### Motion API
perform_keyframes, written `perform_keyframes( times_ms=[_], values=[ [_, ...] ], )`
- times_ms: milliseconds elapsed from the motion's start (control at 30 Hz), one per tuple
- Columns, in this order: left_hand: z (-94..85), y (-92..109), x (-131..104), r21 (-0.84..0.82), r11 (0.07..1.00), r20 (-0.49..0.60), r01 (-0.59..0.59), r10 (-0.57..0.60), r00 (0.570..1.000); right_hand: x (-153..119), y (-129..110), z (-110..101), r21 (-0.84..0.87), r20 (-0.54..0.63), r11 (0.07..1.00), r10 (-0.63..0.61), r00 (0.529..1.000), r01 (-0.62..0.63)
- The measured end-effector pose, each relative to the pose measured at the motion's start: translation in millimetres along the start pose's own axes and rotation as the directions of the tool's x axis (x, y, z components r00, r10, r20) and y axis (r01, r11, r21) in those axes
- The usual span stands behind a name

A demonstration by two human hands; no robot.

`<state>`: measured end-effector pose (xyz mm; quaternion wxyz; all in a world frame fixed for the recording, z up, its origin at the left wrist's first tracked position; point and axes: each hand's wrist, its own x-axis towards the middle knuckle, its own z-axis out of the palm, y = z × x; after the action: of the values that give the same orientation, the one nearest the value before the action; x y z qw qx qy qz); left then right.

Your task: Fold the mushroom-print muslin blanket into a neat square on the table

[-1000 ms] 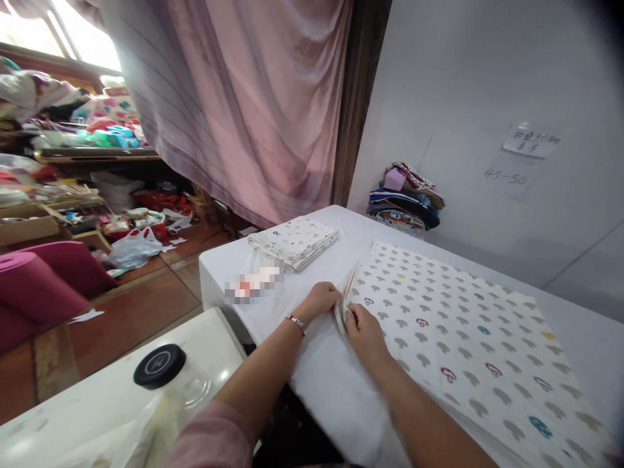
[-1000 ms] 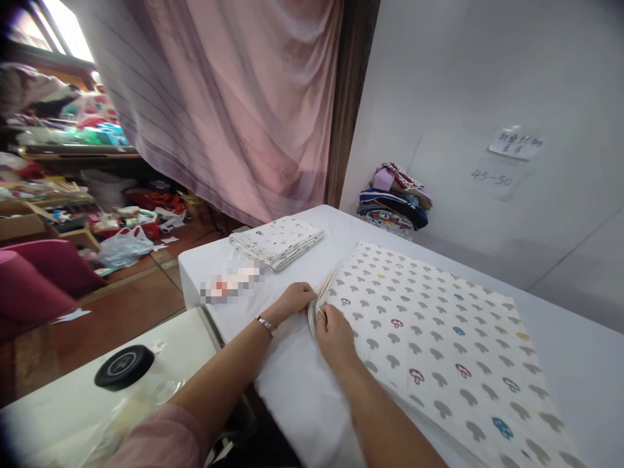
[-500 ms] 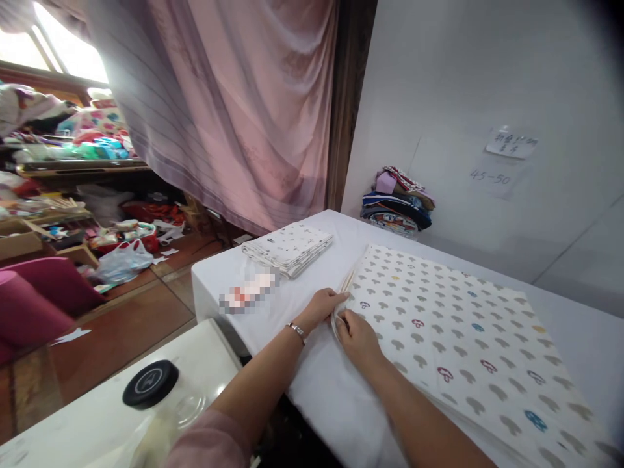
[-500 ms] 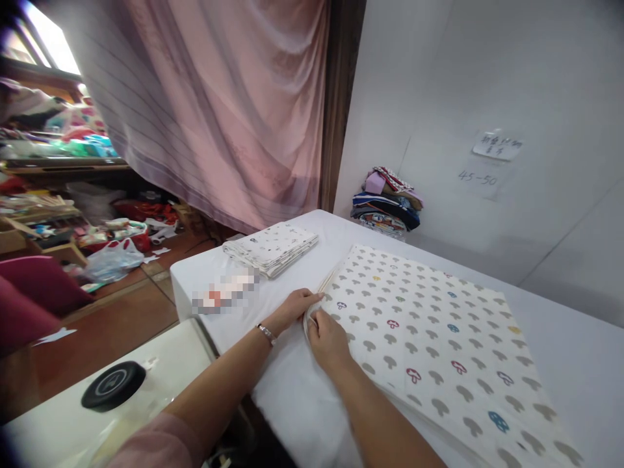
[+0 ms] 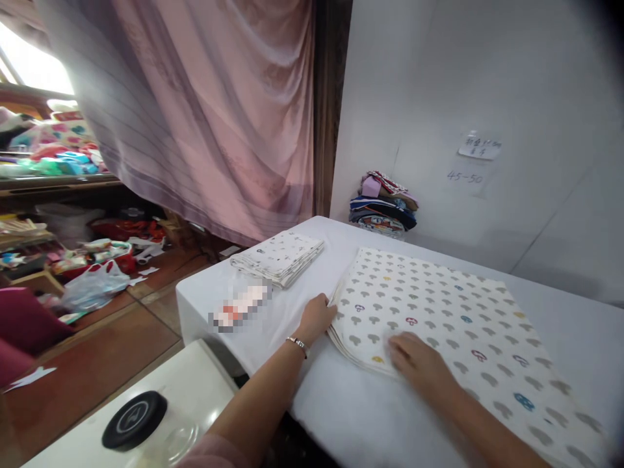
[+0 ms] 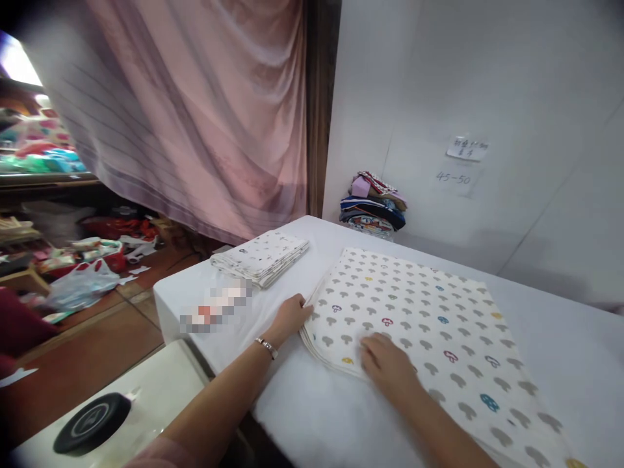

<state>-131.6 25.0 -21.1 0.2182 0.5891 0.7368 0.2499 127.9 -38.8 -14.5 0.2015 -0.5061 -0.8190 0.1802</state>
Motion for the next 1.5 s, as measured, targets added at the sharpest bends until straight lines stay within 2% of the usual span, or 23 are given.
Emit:
perform_keyframes(
  times_ms=[100,167,233,267,333,400,500,600,667,733,833,933,1000,1067,1167,1267,1367,1500],
  values=[
    [-0.1,-0.9,-0.6,0.071,0.997,-0.005,-0.032,0.032,0.999,-52.8,73.0,-27.2,-0.141,-0.052,0.974,0.169,0.984,-0.175],
    [-1.0,-1.3,0.5,0.05,0.998,0.019,-0.033,0.032,0.999,-85.6,118.3,-43.6,-0.216,-0.121,0.927,0.286,0.951,-0.306],
    [-2.4,-1.4,2.4,-0.011,1.0,0.073,-0.01,0.011,0.997,-106.6,145.5,-56.7,-0.255,-0.166,0.87,0.39,0.906,-0.421],
    [-3.1,-1.3,3.3,-0.05,0.999,0.107,0.008,-0.003,0.994,-110.6,149.5,-61.0,-0.268,-0.165,0.855,0.414,0.895,-0.444],
    [-4.3,-1.3,4.9,-0.112,0.993,0.164,0.047,-0.028,0.986,-104.0,138.3,-63.7,-0.268,-0.138,0.87,0.392,0.91,-0.415],
    [-4.9,-1.2,5.7,-0.132,0.99,0.18,0.059,-0.035,0.983,-79.5,107.7,-57.8,-0.232,-0.099,0.921,0.297,0.95,-0.312],
    [-5.3,-1.0,6.2,-0.116,0.992,0.163,0.054,-0.035,0.986,-20.7,48.8,-34.1,-0.166,-0.06,0.981,0.093,0.994,-0.102],
    [-5.7,-1.5,6.3,-0.121,0.991,0.16,0.056,-0.036,0.986,43.8,-0.9,-0.6,-0.143,-0.049,0.987,-0.087,0.995,0.079],
    [-5.7,-2.6,6.1,-0.136,0.989,0.171,0.063,-0.039,0.984,78.0,-20.0,18.6,-0.147,-0.002,0.974,-0.172,0.985,0.17],
    [-5.4,-4.3,5.4,-0.153,0.986,0.184,0.071,-0.042,0.982,97.7,-22.7,29.0,-0.154,0.115,0.965,-0.195,0.974,0.211],
    [-4.5,-6.9,3.3,-0.186,0.98,0.205,0.075,-0.036,0.978,96.9,3.0,25.0,-0.186,0.26,0.967,-0.121,0.958,0.173],
    [-3.3,-7.6,1.6,-0.153,0.988,0.196,0.036,-0.006,0.981,77.2,37.7,8.9,-0.247,0.273,0.965,-0.021,0.962,0.091],
    [-2.7,-7.1,1.4,-0.087,0.996,0.168,-0.003,0.018,0.986,69.6,46.3,2.0,-0.291,0.257,0.955,0.028,0.966,0.05],
    [-2.8,-6.3,1.7,-0.041,0.999,0.151,-0.019,0.025,0.988,73.5,38.6,3.5,-0.315,0.214,0.948,0.018,0.977,0.052],
    [-4.7,-5.3,1.4,-0.037,0.999,0.162,-0.006,0.012,0.987,96.8,10.6,19.0,-0.303,0.162,0.946,-0.072,0.984,0.119],
    [-7.1,-4.7,-0.4,-0.016,1.0,0.16,-0.009,0.011,0.987,121.4,-11.2,37.4,-0.268,0.196,0.953,-0.09,0.977,0.142],
    [-7.6,-4.5,-2.3,0.063,0.997,0.125,-0.037,0.028,0.992,135.0,-16.6,45.8,-0.236,0.256,0.964,-0.056,0.965,0.119],
    [-7.0,-4.1,-3.9,0.142,0.989,0.127,-0.049,0.031,0.991,146.6,-11.6,44.9,-0.251,0.223,0.963,-0.037,0.974,0.094]
  ],
)
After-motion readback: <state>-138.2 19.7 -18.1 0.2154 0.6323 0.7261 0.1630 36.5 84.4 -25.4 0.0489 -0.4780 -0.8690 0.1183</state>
